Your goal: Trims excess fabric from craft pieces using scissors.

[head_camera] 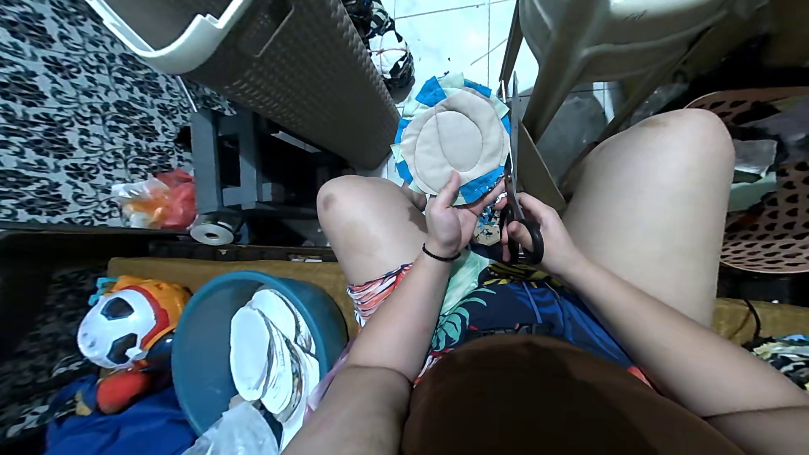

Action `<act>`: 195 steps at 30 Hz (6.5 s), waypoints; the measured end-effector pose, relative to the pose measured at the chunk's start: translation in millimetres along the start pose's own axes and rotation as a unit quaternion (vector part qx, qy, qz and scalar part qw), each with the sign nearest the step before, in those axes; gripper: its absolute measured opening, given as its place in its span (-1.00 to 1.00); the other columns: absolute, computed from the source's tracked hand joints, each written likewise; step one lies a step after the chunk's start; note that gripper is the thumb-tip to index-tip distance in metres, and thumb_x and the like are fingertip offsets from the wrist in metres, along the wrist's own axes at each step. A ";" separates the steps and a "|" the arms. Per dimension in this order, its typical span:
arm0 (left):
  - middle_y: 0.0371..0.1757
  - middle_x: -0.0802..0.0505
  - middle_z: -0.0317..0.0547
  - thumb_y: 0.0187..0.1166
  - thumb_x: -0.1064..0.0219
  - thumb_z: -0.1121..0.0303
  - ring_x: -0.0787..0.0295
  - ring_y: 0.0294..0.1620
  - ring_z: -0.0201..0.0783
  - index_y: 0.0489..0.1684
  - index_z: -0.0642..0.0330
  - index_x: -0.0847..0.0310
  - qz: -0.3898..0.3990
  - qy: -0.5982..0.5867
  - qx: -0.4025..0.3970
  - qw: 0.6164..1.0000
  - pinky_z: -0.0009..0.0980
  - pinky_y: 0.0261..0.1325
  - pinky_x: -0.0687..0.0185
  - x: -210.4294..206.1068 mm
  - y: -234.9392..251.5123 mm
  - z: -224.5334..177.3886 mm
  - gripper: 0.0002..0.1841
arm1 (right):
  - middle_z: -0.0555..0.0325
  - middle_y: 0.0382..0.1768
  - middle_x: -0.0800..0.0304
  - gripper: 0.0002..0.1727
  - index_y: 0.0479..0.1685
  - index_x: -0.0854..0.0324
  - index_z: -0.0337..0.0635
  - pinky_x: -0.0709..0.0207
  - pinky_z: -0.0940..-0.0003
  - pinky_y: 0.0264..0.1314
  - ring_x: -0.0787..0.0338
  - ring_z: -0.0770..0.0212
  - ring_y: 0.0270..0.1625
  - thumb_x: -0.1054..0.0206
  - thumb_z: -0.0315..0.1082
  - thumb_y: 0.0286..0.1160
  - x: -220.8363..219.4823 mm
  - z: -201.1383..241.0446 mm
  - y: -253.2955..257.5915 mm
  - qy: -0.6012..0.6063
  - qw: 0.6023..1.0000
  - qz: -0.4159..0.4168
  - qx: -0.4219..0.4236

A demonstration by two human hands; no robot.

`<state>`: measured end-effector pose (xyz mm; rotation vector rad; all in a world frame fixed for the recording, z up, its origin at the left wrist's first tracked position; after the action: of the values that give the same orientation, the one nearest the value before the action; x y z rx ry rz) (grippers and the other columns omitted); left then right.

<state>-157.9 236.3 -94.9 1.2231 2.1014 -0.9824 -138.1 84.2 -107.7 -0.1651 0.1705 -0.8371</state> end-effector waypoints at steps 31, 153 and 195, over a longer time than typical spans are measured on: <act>0.00 -0.83 -0.02 0.71 0.13 0.48 -0.83 0.06 -0.16 0.15 0.19 -0.48 -0.044 0.074 -0.087 0.992 -0.09 0.20 -0.75 10.0 6.6 -13.4 -0.72 | 0.17 -0.32 -0.74 -0.41 0.39 -0.43 -0.13 -0.79 0.36 -0.37 -0.80 0.30 -0.46 -0.36 0.08 0.56 8.9 3.4 2.1 -0.055 0.998 -0.003 -0.035; -0.37 -0.84 -0.31 0.33 -0.03 0.57 -0.81 -0.32 -0.45 -0.31 0.06 -0.55 0.011 0.317 -0.068 0.946 -0.38 -0.21 -0.76 27.6 21.3 -72.9 -0.78 | 0.22 -0.34 -0.68 -0.33 0.39 -0.48 -0.15 -0.72 0.43 -0.47 -0.71 0.35 -0.52 -0.49 0.02 0.34 19.0 4.5 0.6 -0.070 0.997 0.001 -0.009; -0.48 -0.80 -0.47 0.34 -0.04 0.59 -0.74 -0.42 -0.59 -0.44 -0.01 -0.61 0.006 0.438 -0.108 0.892 -0.54 -0.29 -0.69 43.7 34.3 -114.8 -0.73 | 0.28 -0.54 -0.68 -0.42 0.26 -0.58 -0.15 -0.60 0.51 -0.65 -0.60 0.44 -0.71 -0.60 -0.06 0.30 30.0 -0.4 -10.0 -0.116 0.990 0.042 -0.068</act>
<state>-155.9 361.0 -68.3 1.7567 2.7438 -0.1321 -125.7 55.1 -108.5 -0.3784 0.0149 -0.7163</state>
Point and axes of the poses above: each hand's wrist, its own y-axis towards the middle knuckle, its own x-axis out of the back of the hand, z = x × y, the point moved 4 cm from there along y, towards the middle knuckle
